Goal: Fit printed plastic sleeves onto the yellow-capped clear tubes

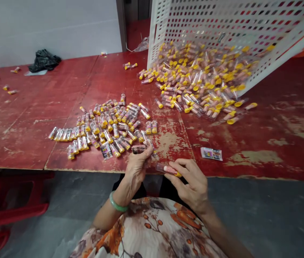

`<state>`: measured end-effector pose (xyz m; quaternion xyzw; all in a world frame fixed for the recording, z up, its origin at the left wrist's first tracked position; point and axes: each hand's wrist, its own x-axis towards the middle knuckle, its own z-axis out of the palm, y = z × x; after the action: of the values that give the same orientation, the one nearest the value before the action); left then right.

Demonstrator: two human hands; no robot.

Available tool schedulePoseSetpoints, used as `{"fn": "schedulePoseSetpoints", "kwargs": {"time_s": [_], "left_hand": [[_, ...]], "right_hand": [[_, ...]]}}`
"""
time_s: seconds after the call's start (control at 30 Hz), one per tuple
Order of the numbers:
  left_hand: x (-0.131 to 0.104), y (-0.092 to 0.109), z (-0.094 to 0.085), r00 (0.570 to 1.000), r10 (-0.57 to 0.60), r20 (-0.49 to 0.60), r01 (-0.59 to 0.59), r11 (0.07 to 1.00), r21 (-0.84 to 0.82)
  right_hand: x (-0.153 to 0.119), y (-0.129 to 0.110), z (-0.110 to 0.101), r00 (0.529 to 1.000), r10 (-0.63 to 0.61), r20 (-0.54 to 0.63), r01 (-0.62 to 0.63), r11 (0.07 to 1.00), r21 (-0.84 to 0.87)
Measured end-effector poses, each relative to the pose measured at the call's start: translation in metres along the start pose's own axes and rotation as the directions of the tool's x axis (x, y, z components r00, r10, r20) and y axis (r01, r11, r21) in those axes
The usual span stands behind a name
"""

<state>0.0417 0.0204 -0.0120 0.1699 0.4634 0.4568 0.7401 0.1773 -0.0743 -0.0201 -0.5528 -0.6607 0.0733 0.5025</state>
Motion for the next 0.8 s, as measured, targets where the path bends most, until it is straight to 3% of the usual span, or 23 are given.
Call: {"fn": "schedulePoseSetpoints", "kwargs": {"time_s": [0.27,0.37,0.47,0.67,0.8], "left_hand": [[-0.005,-0.003,0.000,0.991,-0.060,0.119,0.062,0.998,-0.016],[-0.004,-0.007,0.000,0.989,-0.089,0.120,0.093,0.995,-0.032],[-0.005,-0.011,0.000,0.996,-0.051,0.078,0.053,0.998,-0.025],[-0.012,-0.016,0.000,0.998,0.003,0.068,-0.004,1.000,0.007],[-0.013,-0.015,-0.003,0.994,-0.037,0.100,0.032,0.998,0.053]], "right_hand": [[0.003,0.002,0.008,0.984,-0.127,-0.123,0.096,0.969,-0.227],[0.000,0.002,0.010,0.977,-0.172,-0.128,0.118,0.931,-0.346],[-0.003,0.001,0.015,0.971,-0.198,-0.136,0.127,0.905,-0.407],[0.001,-0.004,0.028,0.966,-0.183,-0.181,0.108,0.926,-0.362],[0.014,-0.002,0.027,0.981,-0.173,-0.094,0.149,0.964,-0.218]]}}
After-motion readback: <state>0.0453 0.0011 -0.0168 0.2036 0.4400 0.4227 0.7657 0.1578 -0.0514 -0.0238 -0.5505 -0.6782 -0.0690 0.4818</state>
